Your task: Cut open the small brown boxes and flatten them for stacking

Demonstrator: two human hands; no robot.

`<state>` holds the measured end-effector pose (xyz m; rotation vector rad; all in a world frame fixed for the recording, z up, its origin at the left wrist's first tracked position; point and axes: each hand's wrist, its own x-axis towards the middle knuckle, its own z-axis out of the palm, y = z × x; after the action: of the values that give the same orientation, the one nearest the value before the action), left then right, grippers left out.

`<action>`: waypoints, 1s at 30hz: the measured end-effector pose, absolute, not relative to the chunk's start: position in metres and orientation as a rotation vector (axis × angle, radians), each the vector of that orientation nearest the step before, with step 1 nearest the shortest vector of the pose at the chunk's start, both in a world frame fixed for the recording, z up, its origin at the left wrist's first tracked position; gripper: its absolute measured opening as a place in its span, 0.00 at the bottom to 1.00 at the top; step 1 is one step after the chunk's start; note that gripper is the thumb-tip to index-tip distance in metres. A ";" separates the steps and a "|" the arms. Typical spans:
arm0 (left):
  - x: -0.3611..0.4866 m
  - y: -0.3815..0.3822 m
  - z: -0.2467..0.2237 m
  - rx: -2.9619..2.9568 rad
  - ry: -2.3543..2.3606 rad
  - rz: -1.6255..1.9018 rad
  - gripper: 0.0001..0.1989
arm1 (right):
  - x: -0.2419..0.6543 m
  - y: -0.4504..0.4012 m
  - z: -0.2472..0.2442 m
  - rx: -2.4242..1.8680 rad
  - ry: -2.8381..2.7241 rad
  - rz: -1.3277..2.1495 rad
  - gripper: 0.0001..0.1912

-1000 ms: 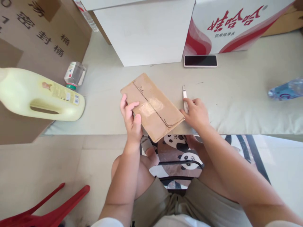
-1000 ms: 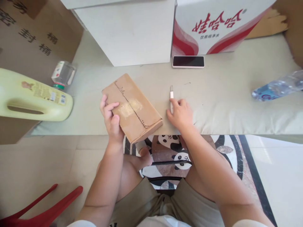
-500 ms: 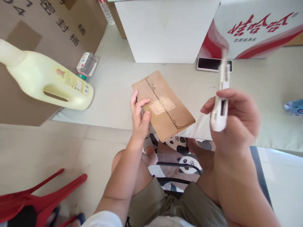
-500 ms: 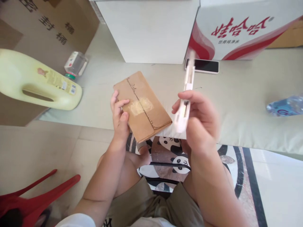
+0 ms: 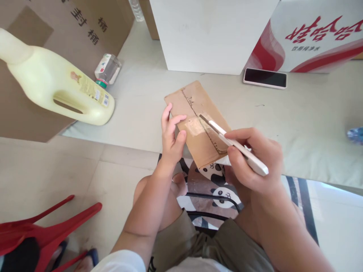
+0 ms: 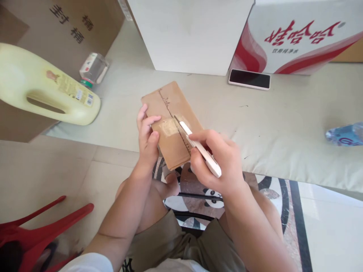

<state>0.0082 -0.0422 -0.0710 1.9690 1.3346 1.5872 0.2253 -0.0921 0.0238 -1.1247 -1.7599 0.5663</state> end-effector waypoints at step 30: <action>0.008 -0.041 -0.069 1.924 1.331 1.529 0.29 | 0.223 -0.104 0.036 -1.197 -1.645 0.529 0.08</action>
<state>0.0085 -0.0406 -0.0688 1.9239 1.3311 1.5292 0.2229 -0.1039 0.0362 -1.1973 -1.6451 0.5286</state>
